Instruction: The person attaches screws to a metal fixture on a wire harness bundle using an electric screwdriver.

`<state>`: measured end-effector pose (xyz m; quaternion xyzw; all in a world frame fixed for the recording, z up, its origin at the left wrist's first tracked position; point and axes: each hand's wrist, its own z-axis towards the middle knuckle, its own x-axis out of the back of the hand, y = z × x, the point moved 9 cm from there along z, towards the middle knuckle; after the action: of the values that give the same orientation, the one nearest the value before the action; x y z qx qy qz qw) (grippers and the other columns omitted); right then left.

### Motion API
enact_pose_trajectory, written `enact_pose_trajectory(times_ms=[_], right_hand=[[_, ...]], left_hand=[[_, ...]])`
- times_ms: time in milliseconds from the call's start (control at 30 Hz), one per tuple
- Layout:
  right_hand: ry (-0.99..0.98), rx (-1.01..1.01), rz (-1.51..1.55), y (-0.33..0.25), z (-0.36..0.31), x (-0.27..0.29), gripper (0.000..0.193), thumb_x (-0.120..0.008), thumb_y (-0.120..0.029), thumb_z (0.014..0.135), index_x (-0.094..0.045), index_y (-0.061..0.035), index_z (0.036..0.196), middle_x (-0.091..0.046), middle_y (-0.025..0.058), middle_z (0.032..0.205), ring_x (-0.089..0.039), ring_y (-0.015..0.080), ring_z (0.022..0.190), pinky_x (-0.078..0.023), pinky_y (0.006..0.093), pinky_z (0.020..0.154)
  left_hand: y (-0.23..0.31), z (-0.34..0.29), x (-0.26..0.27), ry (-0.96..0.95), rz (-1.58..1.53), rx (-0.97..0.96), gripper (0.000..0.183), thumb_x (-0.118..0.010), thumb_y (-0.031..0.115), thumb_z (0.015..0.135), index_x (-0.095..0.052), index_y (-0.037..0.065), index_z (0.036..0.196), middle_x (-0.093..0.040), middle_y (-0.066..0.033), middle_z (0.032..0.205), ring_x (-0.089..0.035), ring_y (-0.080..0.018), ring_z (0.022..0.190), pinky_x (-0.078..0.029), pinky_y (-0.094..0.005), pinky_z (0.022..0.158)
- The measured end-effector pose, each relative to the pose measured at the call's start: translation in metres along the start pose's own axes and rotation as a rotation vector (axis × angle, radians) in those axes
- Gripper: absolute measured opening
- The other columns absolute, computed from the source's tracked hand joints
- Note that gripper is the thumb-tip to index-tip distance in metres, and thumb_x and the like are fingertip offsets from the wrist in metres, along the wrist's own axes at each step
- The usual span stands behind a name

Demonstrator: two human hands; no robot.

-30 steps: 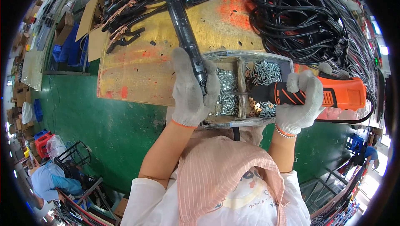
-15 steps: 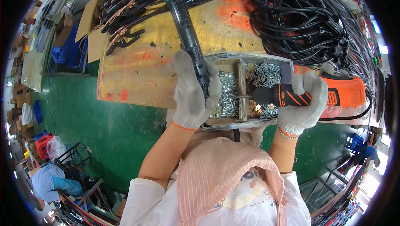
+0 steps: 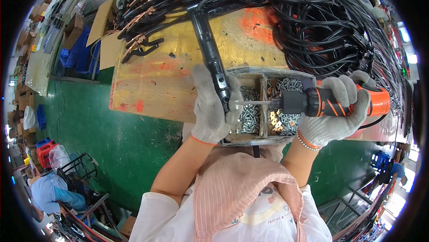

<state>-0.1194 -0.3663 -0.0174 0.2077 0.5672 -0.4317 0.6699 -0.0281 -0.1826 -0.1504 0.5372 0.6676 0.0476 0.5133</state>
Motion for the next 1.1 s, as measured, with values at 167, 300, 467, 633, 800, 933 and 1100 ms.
enact_pose_trajectory(times_ms=[167, 300, 467, 633, 800, 933, 1100], right_hand=[[-0.093, 0.019, -0.097, 0.028, -0.005, -0.019, 0.027, -0.062, -0.002, 0.085, -0.055, -0.0131, 0.109, -0.053, -0.0027, 0.075, -0.045, 0.0063, 0.058, -0.045, 0.0208, 0.058], [-0.211, 0.081, -0.135, 0.032, -0.009, -0.022, 0.046, -0.057, -0.006, 0.092, -0.048, -0.0228, 0.133, -0.052, -0.0040, 0.119, -0.040, 0.0067, 0.063, -0.041, 0.0216, 0.053], [-0.256, 0.137, -0.114, 0.031, -0.012, -0.021, 0.059, -0.055, 0.000, 0.088, -0.040, -0.0178, 0.141, -0.052, 0.0042, 0.118, -0.040, 0.0065, 0.060, -0.040, 0.0209, 0.045], [-0.361, 0.155, -0.147, 0.033, -0.014, -0.035, 0.061, -0.054, 0.003, 0.084, -0.038, -0.0116, 0.141, -0.055, 0.0108, 0.117, -0.037, 0.0062, 0.053, -0.041, 0.0190, 0.041], [-0.280, 0.251, -0.239, 0.023, -0.013, -0.037, 0.060, -0.056, 0.003, 0.084, -0.039, -0.0106, 0.139, -0.055, 0.0128, 0.116, -0.038, 0.0056, 0.052, -0.041, 0.0189, 0.040], [-0.245, 0.230, -0.354, 0.003, -0.007, -0.031, 0.051, -0.057, -0.001, 0.085, -0.044, -0.0116, 0.134, -0.055, 0.0078, 0.117, -0.040, 0.0044, 0.054, -0.040, 0.0166, 0.043], [-0.320, 0.091, -0.276, 0.004, -0.005, -0.045, 0.048, -0.059, -0.006, 0.087, -0.048, -0.0188, 0.132, -0.056, 0.0007, 0.120, -0.045, 0.0040, 0.059, -0.047, 0.0183, 0.055]], left_hand=[[0.002, 0.004, 0.003, -0.013, -0.175, 0.024, 0.082, -0.033, 0.082, 0.082, -0.056, 0.005, 0.078, -0.045, -0.0035, 0.047, -0.037, -0.0128, 0.031, -0.030, -0.0236, 0.030], [0.000, 0.004, 0.005, -0.133, -0.361, 0.095, 0.063, -0.040, 0.072, 0.088, -0.048, 0.021, 0.124, -0.063, -0.0066, 0.077, -0.048, -0.0129, 0.040, -0.038, -0.0259, 0.032], [0.000, 0.004, 0.006, -0.031, -0.296, 0.136, 0.063, -0.042, 0.073, 0.087, -0.050, 0.020, 0.120, -0.062, -0.0056, 0.076, -0.047, -0.0111, 0.040, -0.039, -0.0243, 0.033], [-0.001, 0.004, -0.001, -0.158, -0.299, 0.151, 0.033, -0.058, 0.041, 0.093, -0.049, 0.014, 0.110, -0.055, -0.0017, 0.067, -0.046, -0.0084, 0.042, -0.039, -0.0219, 0.037], [0.003, 0.000, -0.004, -0.127, -0.270, 0.097, 0.045, -0.069, 0.005, 0.087, -0.037, 0.016, 0.117, -0.054, -0.0001, 0.068, -0.048, -0.0080, 0.043, -0.044, -0.0221, 0.040], [0.006, -0.001, -0.003, -0.045, -0.155, 0.058, 0.047, -0.069, 0.003, 0.085, -0.038, 0.016, 0.117, -0.053, 0.0002, 0.070, -0.049, -0.0082, 0.044, -0.044, -0.0218, 0.039], [0.005, -0.001, -0.001, -0.022, -0.120, 0.047, 0.048, -0.068, 0.000, 0.083, -0.038, 0.017, 0.117, -0.052, 0.0003, 0.074, -0.050, -0.0083, 0.044, -0.043, -0.0216, 0.037]])
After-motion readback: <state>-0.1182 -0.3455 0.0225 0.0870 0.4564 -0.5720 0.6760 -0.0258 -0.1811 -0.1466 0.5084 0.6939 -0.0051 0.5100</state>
